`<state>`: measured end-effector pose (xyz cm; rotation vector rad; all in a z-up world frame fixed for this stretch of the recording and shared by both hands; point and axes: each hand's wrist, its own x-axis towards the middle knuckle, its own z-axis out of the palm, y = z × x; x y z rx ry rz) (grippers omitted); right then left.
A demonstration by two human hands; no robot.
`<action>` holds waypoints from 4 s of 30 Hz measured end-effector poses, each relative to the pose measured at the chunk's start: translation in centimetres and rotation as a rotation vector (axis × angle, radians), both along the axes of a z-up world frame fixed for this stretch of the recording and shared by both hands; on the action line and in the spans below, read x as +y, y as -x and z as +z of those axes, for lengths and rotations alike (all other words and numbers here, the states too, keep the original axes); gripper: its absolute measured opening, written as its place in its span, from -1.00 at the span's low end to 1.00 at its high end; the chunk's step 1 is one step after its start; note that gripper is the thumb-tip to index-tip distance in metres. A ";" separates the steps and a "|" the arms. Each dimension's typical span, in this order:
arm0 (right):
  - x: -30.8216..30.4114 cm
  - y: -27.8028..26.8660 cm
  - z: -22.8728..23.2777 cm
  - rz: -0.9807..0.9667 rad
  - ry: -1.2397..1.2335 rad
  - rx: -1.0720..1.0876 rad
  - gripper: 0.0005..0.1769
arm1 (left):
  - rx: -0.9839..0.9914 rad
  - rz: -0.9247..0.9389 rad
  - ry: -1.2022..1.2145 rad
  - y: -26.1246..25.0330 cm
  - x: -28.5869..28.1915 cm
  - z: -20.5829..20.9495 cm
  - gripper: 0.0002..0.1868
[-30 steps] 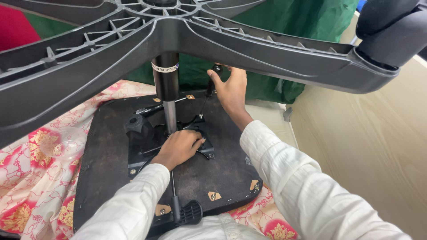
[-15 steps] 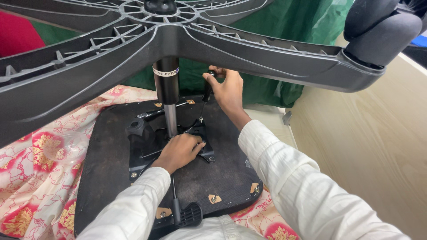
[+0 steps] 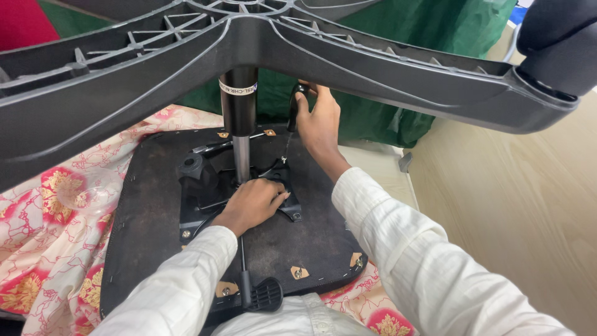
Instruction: The person uses a screwdriver to tighten screws on the underside of an office chair base, securing the mounting plate to the gas lift. The person works on multiple screws around the base while the chair remains upside down.
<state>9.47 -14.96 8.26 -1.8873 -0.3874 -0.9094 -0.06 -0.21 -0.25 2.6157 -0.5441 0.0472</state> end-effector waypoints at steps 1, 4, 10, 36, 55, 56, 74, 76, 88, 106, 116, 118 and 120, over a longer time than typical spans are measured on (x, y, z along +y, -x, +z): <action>0.2 -0.1 -0.2 -0.009 0.004 -0.006 -0.67 | 0.010 -0.001 0.003 -0.1 0.1 0.0 -0.71; 0.5 -0.3 -0.3 -0.081 0.031 0.025 -0.68 | -0.006 -0.016 0.022 -0.1 0.0 -0.1 -0.72; 0.6 -1.2 -0.6 -0.016 0.013 0.009 -0.70 | -0.002 -0.066 -0.013 -0.8 0.3 -0.5 -0.74; -0.9 -3.7 -1.7 0.039 -0.027 0.200 -0.59 | 0.478 0.525 1.100 -7.2 -3.8 -2.7 -0.35; -1.4 -4.7 -0.8 0.150 0.065 0.375 -0.54 | 0.849 0.437 1.242 -8.6 -3.2 -1.9 -0.21; -1.4 -4.6 -0.9 0.190 0.062 0.340 -0.54 | 0.858 0.436 1.240 -8.6 -3.3 -2.0 -0.21; -11.8 -4.3 -9.5 -0.188 -0.628 0.453 -0.67 | 0.689 0.499 1.081 -9.2 -4.3 -2.8 -0.49; -12.2 -3.0 -11.3 -0.168 -0.695 0.497 -0.65 | 0.442 0.620 0.695 -8.5 -5.3 -2.8 -0.63; -9.7 4.6 -16.1 -0.142 -0.205 0.519 -0.75 | -0.090 0.219 0.000 -10.2 -2.8 -5.7 -0.60; -7.5 8.9 -12.5 -0.086 0.451 0.522 -0.43 | -0.189 0.271 -0.088 -10.9 -3.3 -4.6 -0.82; -7.4 8.9 -12.1 -0.076 0.454 0.535 -0.44 | 0.067 0.368 0.008 -11.3 -3.4 -3.4 -0.60; -7.4 9.0 -12.0 -0.077 0.452 0.532 -0.44 | 0.033 0.369 0.147 -11.6 -3.1 -3.5 -0.50; -7.4 9.1 -11.9 -0.080 0.451 0.532 -0.45 | 0.056 0.379 0.241 -11.9 -2.9 -3.7 -0.50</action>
